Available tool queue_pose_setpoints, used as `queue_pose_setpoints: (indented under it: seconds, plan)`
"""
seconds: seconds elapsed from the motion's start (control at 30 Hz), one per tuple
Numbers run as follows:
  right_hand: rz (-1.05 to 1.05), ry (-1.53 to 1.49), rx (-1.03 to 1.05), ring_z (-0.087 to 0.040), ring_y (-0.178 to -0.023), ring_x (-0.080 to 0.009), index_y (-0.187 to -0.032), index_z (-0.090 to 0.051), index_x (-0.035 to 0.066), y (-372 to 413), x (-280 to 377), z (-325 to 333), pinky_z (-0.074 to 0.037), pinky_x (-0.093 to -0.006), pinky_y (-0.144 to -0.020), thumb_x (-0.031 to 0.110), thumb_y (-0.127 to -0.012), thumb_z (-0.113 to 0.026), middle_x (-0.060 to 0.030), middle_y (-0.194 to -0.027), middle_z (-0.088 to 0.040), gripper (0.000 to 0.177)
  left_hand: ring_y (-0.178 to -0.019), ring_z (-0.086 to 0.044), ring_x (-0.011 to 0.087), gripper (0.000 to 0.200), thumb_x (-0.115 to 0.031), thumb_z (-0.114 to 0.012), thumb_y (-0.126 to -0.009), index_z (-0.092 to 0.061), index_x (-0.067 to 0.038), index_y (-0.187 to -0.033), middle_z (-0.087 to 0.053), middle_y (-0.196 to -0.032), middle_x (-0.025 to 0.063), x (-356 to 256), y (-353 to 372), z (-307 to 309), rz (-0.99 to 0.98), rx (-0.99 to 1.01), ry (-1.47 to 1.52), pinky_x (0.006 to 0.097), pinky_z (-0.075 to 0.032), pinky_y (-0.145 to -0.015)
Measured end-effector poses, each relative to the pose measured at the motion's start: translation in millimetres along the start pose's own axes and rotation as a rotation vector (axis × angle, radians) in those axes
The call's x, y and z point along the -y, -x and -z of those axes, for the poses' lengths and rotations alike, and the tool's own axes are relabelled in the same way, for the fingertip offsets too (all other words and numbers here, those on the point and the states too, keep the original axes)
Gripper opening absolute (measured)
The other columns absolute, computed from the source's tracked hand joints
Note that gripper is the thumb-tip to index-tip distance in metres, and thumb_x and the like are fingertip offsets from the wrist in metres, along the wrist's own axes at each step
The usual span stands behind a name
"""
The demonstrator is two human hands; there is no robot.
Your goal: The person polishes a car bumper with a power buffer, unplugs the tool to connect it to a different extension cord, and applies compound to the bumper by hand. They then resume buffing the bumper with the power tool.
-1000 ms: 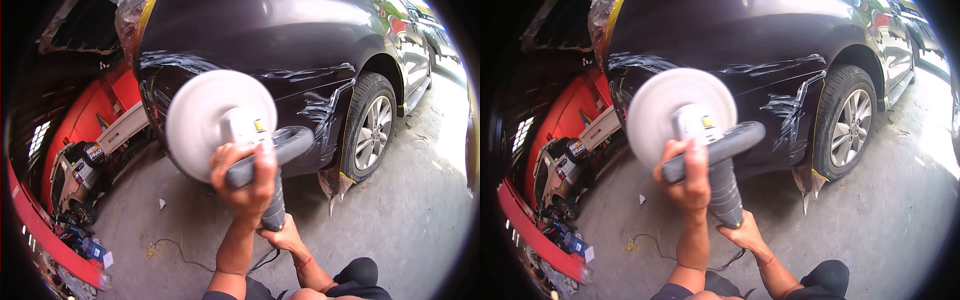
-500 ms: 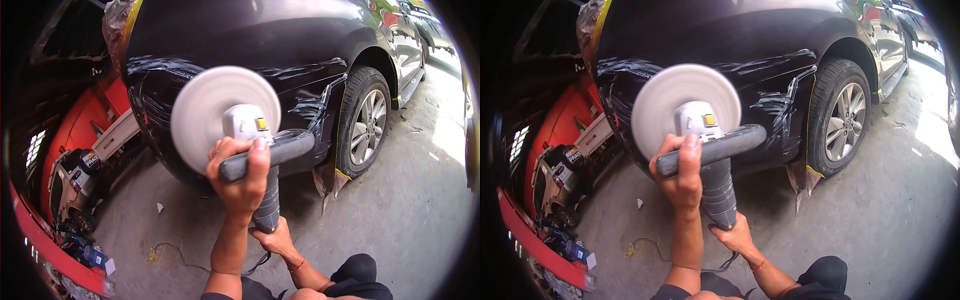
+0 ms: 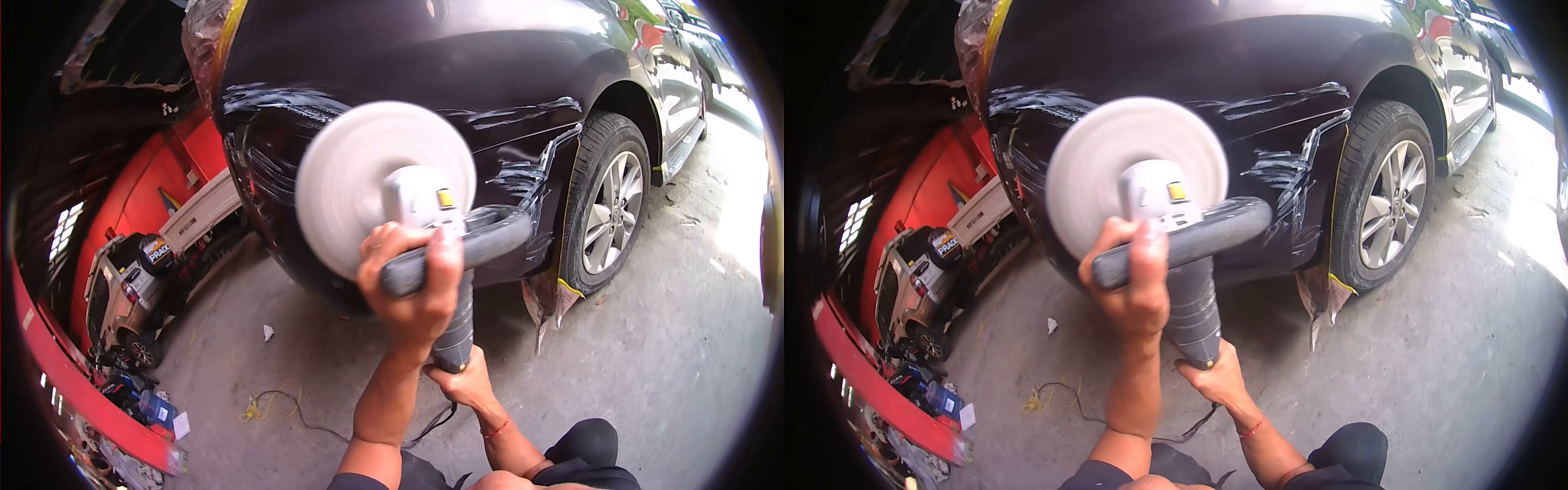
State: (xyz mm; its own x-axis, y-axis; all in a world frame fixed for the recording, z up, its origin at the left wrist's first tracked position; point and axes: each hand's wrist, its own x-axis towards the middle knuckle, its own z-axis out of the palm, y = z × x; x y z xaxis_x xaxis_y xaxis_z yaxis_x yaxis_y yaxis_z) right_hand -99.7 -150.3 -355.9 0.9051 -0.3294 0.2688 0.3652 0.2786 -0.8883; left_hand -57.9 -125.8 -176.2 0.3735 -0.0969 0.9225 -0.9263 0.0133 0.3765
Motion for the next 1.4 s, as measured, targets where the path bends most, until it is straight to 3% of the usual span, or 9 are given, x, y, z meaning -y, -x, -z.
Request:
queue_pose_setpoints:
  seconds: [0.13, 0.2, 0.27, 0.43, 0.6, 0.67, 1.07, 1.23, 1.4]
  plan:
    - [0.102, 0.054, 0.087, -0.068, -0.089, -0.0171, -0.11, -0.064, 0.0, -5, -8, -18, -0.052, -0.0313, -0.082, 0.009, -0.071, -0.073, -0.0108, -0.097, -0.072, 0.042, -0.062, -0.043, 0.0086, 0.023, -0.014, -0.058, -0.086, -0.051, -0.002, -0.068, -0.049, -0.069, -0.0009, -8, -2, 37, -0.024, -0.209, 0.065, 0.0259, -0.034, -0.056]
    - [0.066, 0.09, 0.108, -0.07, -0.091, -0.0209, -0.114, -0.063, 0.0, -4, -6, -23, -0.052, -0.0326, -0.085, 0.012, -0.071, -0.072, -0.0137, -0.098, -0.072, 0.045, -0.062, -0.042, 0.0086, 0.027, -0.018, -0.056, -0.085, -0.05, -0.002, -0.066, -0.047, -0.066, -0.0006, -8, -5, 48, -0.077, -0.308, -0.013, 0.0257, -0.033, -0.057]
    - [0.035, 0.09, 0.152, -0.07, -0.093, -0.0222, -0.115, -0.063, 0.001, -1, -4, -29, -0.052, -0.0329, -0.085, 0.013, -0.071, -0.071, -0.0144, -0.099, -0.072, 0.046, -0.076, -0.049, 0.0142, 0.03, -0.026, -0.051, -0.091, -0.049, -0.003, -0.072, -0.047, -0.074, 0.0021, -10, -1, 59, -0.008, -0.264, 0.007, 0.0292, -0.04, -0.076]
    - [0.016, -0.039, 0.054, -0.068, -0.089, -0.0183, -0.113, -0.063, 0.0, 14, -24, -44, -0.052, -0.0327, -0.082, 0.011, -0.071, -0.073, -0.0104, -0.096, -0.072, 0.044, -0.073, -0.046, 0.0128, 0.026, -0.02, -0.054, -0.087, -0.051, 0.0, -0.07, -0.049, -0.072, 0.0024, -14, 5, 42, 0.006, -0.017, -0.079, 0.0291, -0.037, -0.072]
    - [-0.171, -0.225, -0.014, -0.06, -0.082, -0.0111, -0.102, -0.065, -0.002, 30, -78, -32, -0.05, -0.0295, -0.074, 0.011, -0.07, -0.076, -0.0035, -0.09, -0.067, 0.036, -0.062, -0.051, 0.0205, 0.012, -0.016, -0.075, -0.07, -0.063, -0.012, -0.068, -0.055, -0.063, 0.0, 5, 44, -10, -0.209, 0.286, -0.27, 0.0353, -0.037, -0.079]
    - [0.054, -0.36, -0.08, -0.061, -0.082, -0.0112, -0.101, -0.065, -0.001, 30, -129, -23, -0.05, -0.0299, -0.073, 0.013, -0.071, -0.078, -0.0032, -0.09, -0.067, 0.035, -0.063, -0.052, 0.0192, 0.012, -0.018, -0.077, -0.069, -0.066, -0.015, -0.068, -0.059, -0.065, -0.0024, 18, 78, -30, -0.223, 0.347, -0.308, 0.0345, -0.037, -0.08]
    - [-0.152, -0.257, -0.168, -0.06, -0.104, -0.0191, -0.119, -0.058, -0.003, 45, -205, 87, -0.048, -0.0343, -0.093, 0.02, -0.067, -0.078, -0.0102, -0.111, -0.065, 0.061, -0.065, -0.055, 0.0194, 0.012, -0.022, -0.078, -0.069, -0.068, -0.015, -0.07, -0.061, -0.066, -0.001, 48, 160, -114, -0.198, 0.436, -0.218, 0.0348, -0.036, -0.08]
    - [-0.088, -0.287, -0.055, -0.051, -0.117, -0.0192, -0.129, -0.05, 0.0, 40, -186, 130, -0.042, -0.0344, -0.101, 0.041, -0.065, -0.076, -0.0074, -0.123, -0.054, 0.08, -0.067, -0.056, 0.0182, 0.018, -0.029, -0.079, -0.072, -0.069, -0.015, -0.069, -0.063, -0.067, -0.0011, 33, 160, -162, -0.266, 0.404, -0.286, 0.0346, -0.036, -0.08]
    - [-0.039, -0.307, -0.036, -0.049, -0.119, -0.0186, -0.133, -0.045, 0.0, 21, -147, 129, -0.04, -0.0344, -0.104, 0.038, -0.063, -0.077, -0.0074, -0.124, -0.054, 0.086, -0.067, -0.057, 0.0185, 0.017, -0.027, -0.077, -0.07, -0.066, -0.015, -0.065, -0.062, -0.064, -0.0016, 15, 129, -186, -0.316, 0.367, -0.35, 0.0353, -0.036, -0.08]
